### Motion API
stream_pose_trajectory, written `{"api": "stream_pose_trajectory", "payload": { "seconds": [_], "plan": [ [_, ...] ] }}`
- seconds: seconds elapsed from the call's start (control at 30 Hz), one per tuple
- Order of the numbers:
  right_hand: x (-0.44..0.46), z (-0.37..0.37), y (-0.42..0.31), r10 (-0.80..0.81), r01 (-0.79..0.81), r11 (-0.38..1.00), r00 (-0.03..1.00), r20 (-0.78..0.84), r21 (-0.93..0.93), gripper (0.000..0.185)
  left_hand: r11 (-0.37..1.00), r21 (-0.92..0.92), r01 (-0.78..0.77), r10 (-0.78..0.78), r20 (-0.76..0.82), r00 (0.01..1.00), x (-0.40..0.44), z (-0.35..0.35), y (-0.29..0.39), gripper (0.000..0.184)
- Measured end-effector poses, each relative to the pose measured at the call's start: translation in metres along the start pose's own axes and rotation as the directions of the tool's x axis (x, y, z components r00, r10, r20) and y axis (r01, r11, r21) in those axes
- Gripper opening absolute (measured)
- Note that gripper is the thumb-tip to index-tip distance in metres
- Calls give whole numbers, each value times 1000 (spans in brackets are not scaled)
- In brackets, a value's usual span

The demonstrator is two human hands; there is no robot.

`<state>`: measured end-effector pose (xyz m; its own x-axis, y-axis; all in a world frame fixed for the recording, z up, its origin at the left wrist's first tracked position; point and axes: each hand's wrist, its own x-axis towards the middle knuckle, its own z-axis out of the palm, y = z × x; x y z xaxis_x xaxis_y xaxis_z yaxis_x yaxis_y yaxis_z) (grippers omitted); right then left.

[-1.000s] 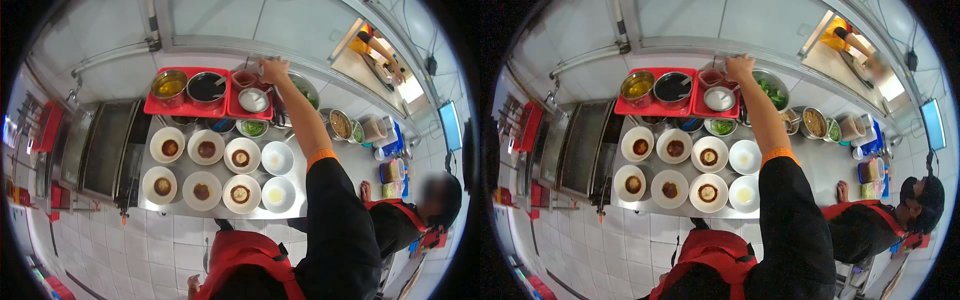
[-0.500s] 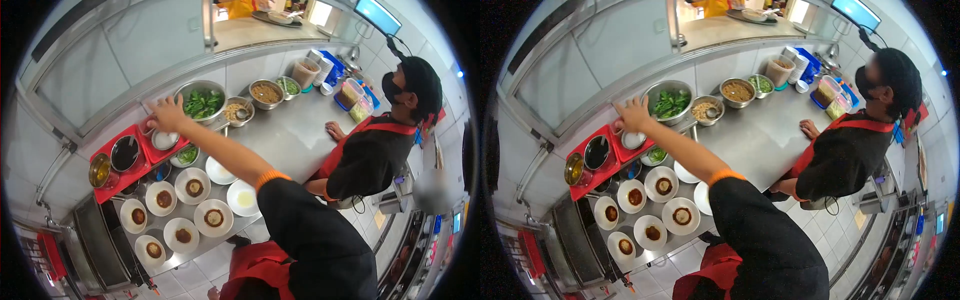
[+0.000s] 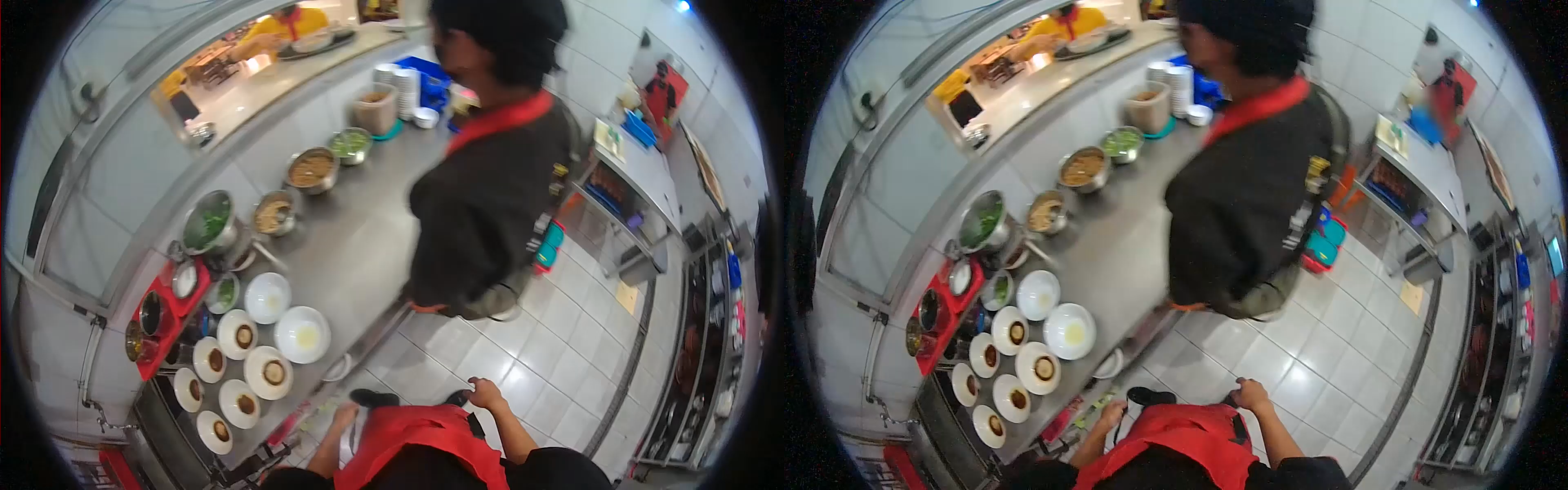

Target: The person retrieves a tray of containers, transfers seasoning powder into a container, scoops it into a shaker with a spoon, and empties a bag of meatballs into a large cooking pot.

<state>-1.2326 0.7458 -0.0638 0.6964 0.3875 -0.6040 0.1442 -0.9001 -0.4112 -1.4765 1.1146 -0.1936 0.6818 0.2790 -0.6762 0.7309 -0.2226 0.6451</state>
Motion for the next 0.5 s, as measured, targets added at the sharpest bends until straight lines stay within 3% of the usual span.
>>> {"api": "stream_pose_trajectory", "payload": {
  "seconds": [0.07, 0.1, 0.13, 0.17, 0.2, 0.23, 0.27, 0.33, 0.37, 0.43, 0.5],
  "plan": [
    [-14, -5, 67, 107, -79, 981, 982, -156, 177, 55, 968, 241, -74, 58, 72, 996, 35, 35, 41, 19],
    [-20, 3, 92, 164, -92, 962, 947, -275, 257, 55, 998, 30, -51, 48, 98, 994, 45, 59, 88, 19],
    [-31, -12, 90, 125, 42, 940, 880, -459, 337, 53, 981, -192, -13, 37, 123, 992, 52, 82, 140, 24],
    [-38, -38, 78, 118, 120, 904, 853, -509, 410, 52, 919, -392, 35, 27, 149, 988, 60, 106, 192, 30],
    [-43, -61, 61, 139, 154, 903, 779, -611, 401, 50, 867, -489, 94, 52, 277, 960, 59, 142, 258, 44],
    [-42, -83, 54, 63, 291, 883, 703, -708, 368, 47, 796, -590, 133, 173, 433, 885, 39, 178, 331, 55],
    [-33, -98, 54, 2, 370, 871, 656, -755, 324, 48, 821, -543, 177, 203, 567, 798, 32, 215, 389, 64],
    [-15, -130, 57, 119, 291, 887, 606, -787, 359, 51, 667, -652, 360, 330, 692, 643, 29, 296, 455, 65],
    [-8, -146, 82, 141, 279, 887, 596, -791, 368, 51, 680, -636, 365, 324, 707, 628, 25, 317, 481, 65],
    [13, -173, 143, 367, 24, 909, 420, -830, 415, 47, 788, -573, 223, 433, 775, 460, 8, 341, 527, 59],
    [29, -185, 231, 603, -141, 750, 546, -581, 646, 46, 879, -450, 158, 337, 821, 461, -13, 347, 567, 54]
  ]
}}
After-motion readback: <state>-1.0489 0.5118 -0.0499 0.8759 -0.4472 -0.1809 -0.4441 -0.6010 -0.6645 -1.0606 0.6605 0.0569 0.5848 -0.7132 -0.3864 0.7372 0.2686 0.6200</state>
